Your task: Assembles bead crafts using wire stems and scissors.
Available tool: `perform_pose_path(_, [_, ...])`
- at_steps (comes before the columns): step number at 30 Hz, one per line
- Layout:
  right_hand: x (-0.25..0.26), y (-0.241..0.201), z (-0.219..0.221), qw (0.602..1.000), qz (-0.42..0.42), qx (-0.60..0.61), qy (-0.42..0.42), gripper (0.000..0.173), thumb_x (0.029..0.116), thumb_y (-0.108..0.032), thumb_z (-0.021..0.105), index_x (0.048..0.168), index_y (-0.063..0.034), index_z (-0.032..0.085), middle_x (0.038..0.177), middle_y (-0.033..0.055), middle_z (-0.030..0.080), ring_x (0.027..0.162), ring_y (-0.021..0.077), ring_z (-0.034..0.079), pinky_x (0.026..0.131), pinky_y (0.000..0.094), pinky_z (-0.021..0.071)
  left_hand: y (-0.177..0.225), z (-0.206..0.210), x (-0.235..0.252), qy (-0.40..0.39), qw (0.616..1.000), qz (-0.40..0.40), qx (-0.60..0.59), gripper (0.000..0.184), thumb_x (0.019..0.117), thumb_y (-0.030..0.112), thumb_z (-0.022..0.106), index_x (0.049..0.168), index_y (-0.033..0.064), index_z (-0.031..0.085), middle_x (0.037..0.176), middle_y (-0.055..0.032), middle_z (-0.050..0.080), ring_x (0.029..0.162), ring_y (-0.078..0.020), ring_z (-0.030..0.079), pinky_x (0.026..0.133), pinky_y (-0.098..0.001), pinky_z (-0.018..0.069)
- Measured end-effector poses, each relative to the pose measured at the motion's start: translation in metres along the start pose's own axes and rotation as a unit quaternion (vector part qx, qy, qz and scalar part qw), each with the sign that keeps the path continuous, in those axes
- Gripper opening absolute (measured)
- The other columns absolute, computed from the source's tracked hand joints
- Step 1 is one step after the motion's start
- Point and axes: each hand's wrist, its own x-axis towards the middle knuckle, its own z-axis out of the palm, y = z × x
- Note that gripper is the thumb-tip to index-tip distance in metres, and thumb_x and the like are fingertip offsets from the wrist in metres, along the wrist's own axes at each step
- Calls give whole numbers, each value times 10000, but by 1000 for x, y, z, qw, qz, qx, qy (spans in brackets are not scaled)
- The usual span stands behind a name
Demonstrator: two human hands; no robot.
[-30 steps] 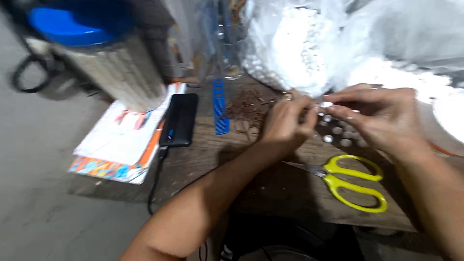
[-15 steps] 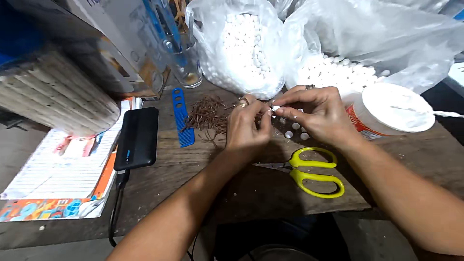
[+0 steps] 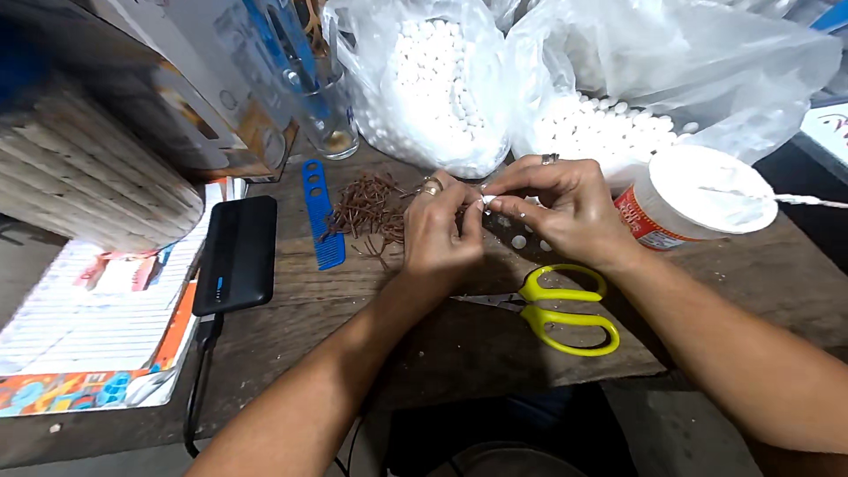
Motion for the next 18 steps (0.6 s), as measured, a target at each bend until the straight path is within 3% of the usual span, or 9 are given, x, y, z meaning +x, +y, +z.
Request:
perform_pose_path(5, [3, 0, -3, 999, 25, 17, 15, 134, 918, -22, 681, 1031, 24, 735, 987, 37, 707, 835, -23, 655, 782, 134, 561, -2, -1, 4, 12, 999, -26, -45, 98, 939, 40, 643, 894, 1, 720, 883, -80, 661, 806, -65, 612, 726, -185, 492])
perform_pose_path(7, [6, 0, -10, 998, 52, 15, 29, 186, 946, -59, 661, 1097, 33, 720, 998, 28, 707, 841, -19, 659, 775, 146, 565, -1, -5, 8, 19, 991, -87, -102, 96, 961, 42, 657, 934, -10, 732, 898, -58, 683, 808, -2, 621, 727, -139, 510])
perform_pose_path(9, [6, 5, -12, 996, 67, -55, 35, 186, 965, -104, 646, 1090, 2, 733, 979, 34, 718, 800, -15, 650, 726, 148, 547, 3, -10, 15, 33, 974, -165, -153, 90, 958, 22, 661, 939, -19, 738, 907, -29, 674, 837, 36, 611, 761, -120, 506])
perform_pose_path(10, [5, 8, -10, 991, 73, -107, 18, 183, 968, -118, 641, 1075, -9, 743, 956, 55, 718, 776, 24, 645, 712, 188, 541, 4, -12, 18, 36, 964, -199, -171, 88, 960, 18, 660, 940, -18, 738, 910, -17, 665, 834, 38, 603, 759, -121, 501])
perform_pose_path(12, [4, 12, -6, 978, 77, -194, -31, 163, 959, -105, 646, 1019, -7, 761, 890, 119, 710, 746, 172, 658, 707, 357, 542, 5, -13, 21, 40, 947, -245, -204, 80, 958, 13, 664, 952, -9, 740, 913, -2, 666, 801, 26, 610, 732, -136, 514])
perform_pose_path(14, [5, 12, -1, 962, 81, -249, -78, 161, 950, -116, 658, 977, -13, 778, 873, 158, 705, 795, 295, 682, 740, 502, 535, 4, -11, 20, 44, 934, -265, -234, 76, 948, -9, 665, 940, 1, 740, 912, -3, 670, 792, 6, 624, 723, -152, 530])
perform_pose_path(18, [7, 11, 9, 940, 103, -299, -129, 162, 959, -136, 675, 977, -23, 789, 902, 192, 692, 914, 408, 658, 777, 569, 509, 3, -11, 16, 27, 934, -262, -243, 82, 932, -14, 669, 926, 20, 744, 931, 1, 681, 796, -13, 634, 714, -177, 542])
